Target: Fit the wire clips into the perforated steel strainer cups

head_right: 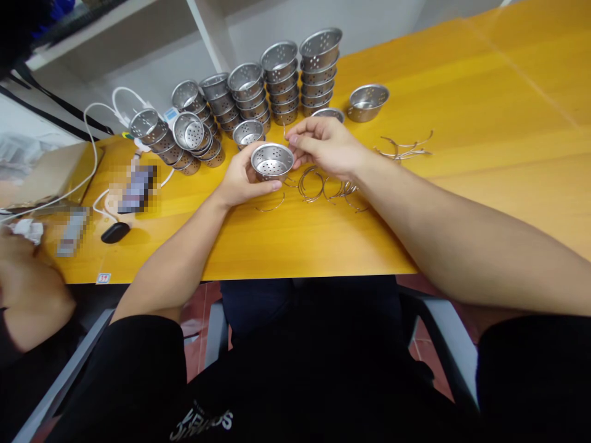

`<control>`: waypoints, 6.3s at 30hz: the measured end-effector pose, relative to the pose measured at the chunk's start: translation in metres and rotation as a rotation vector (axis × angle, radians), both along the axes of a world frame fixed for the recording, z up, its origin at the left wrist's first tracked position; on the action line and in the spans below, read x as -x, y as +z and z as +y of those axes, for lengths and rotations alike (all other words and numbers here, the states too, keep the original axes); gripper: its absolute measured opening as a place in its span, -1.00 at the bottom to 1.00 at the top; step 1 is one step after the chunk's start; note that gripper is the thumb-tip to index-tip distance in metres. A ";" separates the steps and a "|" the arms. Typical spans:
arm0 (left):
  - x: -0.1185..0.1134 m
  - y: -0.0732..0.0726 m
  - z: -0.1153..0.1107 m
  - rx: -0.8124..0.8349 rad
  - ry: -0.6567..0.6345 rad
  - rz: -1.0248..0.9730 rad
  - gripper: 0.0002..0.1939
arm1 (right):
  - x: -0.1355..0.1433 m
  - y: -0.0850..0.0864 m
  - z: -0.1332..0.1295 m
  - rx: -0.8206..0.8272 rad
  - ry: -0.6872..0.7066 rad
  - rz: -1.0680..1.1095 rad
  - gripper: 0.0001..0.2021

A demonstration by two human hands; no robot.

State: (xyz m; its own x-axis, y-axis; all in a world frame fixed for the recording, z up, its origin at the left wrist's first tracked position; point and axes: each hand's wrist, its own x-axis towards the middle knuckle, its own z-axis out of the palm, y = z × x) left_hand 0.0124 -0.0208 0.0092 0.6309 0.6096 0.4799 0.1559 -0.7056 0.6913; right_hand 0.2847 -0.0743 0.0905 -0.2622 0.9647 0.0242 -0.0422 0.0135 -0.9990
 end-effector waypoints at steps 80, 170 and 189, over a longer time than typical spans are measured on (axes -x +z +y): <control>0.000 -0.005 -0.001 -0.106 0.150 0.031 0.21 | 0.021 -0.008 -0.008 -0.560 -0.162 -0.320 -0.80; 0.020 0.000 0.013 -0.224 0.189 -0.012 0.10 | -0.001 -0.005 -0.004 -0.686 0.149 -0.381 -0.74; 0.023 0.005 0.010 -0.207 0.232 0.053 0.04 | -0.010 -0.018 0.007 -0.915 0.162 -0.566 -0.62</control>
